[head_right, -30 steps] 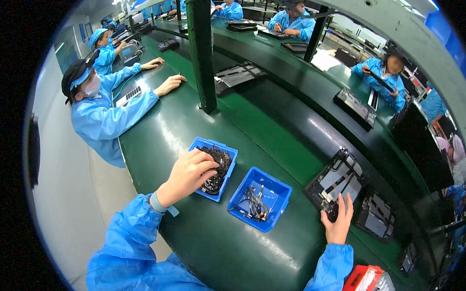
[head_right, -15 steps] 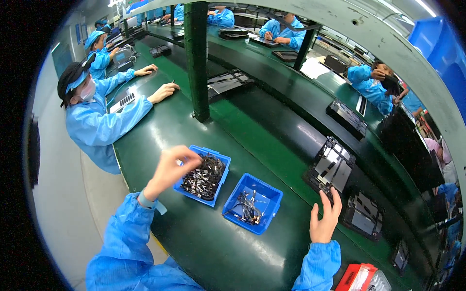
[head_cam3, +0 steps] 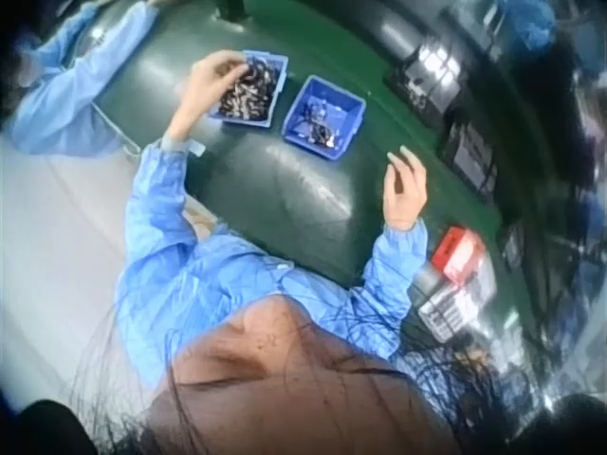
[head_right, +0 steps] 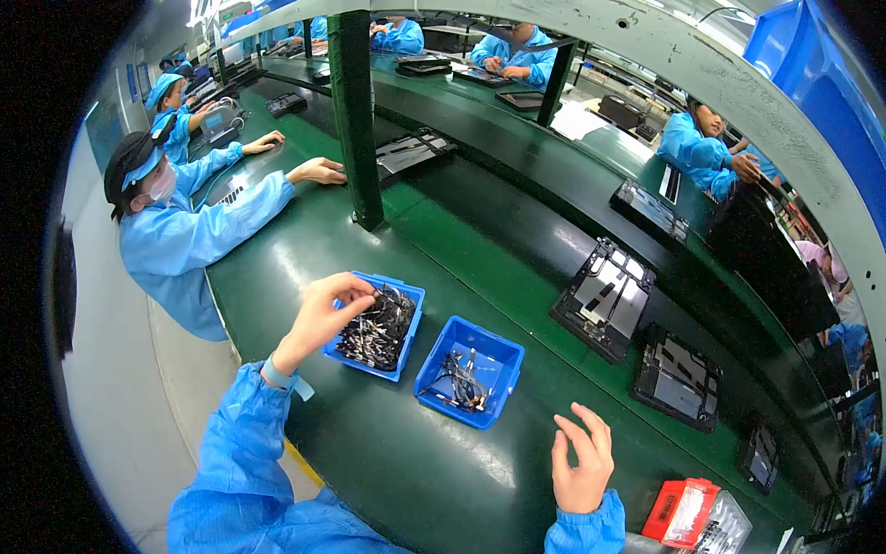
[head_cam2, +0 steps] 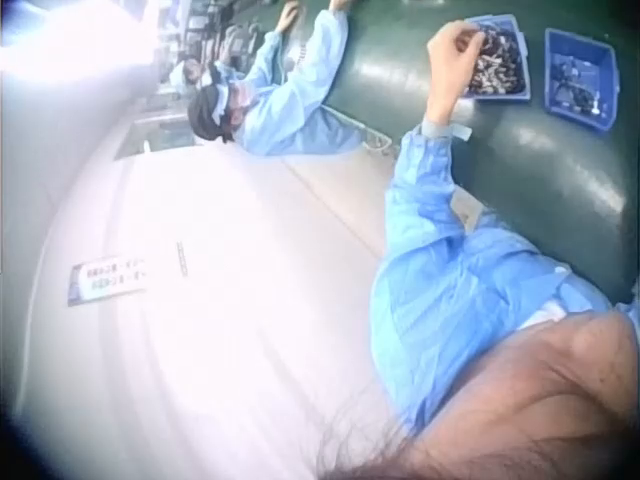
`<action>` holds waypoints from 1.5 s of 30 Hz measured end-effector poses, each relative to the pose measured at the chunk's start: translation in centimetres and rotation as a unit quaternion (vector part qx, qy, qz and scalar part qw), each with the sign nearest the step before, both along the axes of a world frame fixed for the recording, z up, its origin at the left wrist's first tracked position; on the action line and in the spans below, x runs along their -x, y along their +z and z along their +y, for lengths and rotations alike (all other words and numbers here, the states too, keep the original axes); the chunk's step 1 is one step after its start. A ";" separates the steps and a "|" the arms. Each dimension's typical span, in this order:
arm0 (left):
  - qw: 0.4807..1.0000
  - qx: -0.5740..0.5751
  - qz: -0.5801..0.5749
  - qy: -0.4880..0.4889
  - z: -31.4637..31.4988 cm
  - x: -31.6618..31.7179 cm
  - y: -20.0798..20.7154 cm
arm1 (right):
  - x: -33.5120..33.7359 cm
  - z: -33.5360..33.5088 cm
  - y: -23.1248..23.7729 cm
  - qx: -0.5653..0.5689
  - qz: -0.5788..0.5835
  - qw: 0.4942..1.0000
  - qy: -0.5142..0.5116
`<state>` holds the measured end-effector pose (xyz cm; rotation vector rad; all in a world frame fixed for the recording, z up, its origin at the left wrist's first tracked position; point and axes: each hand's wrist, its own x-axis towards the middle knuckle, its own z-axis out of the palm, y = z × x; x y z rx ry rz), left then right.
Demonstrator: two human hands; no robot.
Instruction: The person assembles electronic tablet devices by hand, installing internal electronic components and routing wiring harnesses into a tablet chassis.
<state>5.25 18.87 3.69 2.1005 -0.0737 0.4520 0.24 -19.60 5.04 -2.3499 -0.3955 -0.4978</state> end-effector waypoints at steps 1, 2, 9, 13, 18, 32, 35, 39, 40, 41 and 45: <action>0.999 -0.039 0.013 -0.026 -0.2 0.2 0.5 | 0.3 0.2 -0.1 -0.002 0.004 1.000 0.004; 0.999 -0.041 0.012 -0.023 -0.1 0.5 0.7 | 0.5 0.4 -0.2 -0.005 0.008 1.000 0.008; 0.924 -0.367 -0.110 -0.005 3.2 3.7 1.0 | 2.9 0.0 0.2 0.006 0.008 1.000 0.024; 0.919 -0.381 -0.094 0.038 2.5 3.8 0.7 | 3.7 0.4 0.5 0.003 0.010 0.999 0.037; 0.928 -0.357 -0.083 0.059 1.3 3.5 -0.9 | 4.1 1.0 0.9 0.006 -0.010 0.999 0.046; 0.952 -0.201 -0.144 0.181 1.4 3.2 0.7 | 5.2 1.2 1.9 -0.006 -0.004 0.999 0.041; 0.950 -0.200 -0.140 0.197 1.9 2.8 1.3 | 5.6 1.6 2.2 -0.005 0.008 0.999 0.046; 0.929 -0.326 -0.136 0.114 2.1 2.5 0.7 | 5.7 1.8 1.8 -0.007 0.020 0.998 0.067; 0.929 -0.325 -0.136 0.113 2.0 2.3 0.5 | 5.8 1.9 1.7 -0.006 0.020 0.998 0.067; 0.935 -0.323 -0.109 0.097 1.7 2.2 0.3 | 5.9 1.9 1.7 -0.005 0.024 0.997 0.070; 0.941 -0.320 -0.057 0.096 0.3 1.6 -0.3 | 5.9 2.2 1.4 -0.003 0.031 0.996 0.083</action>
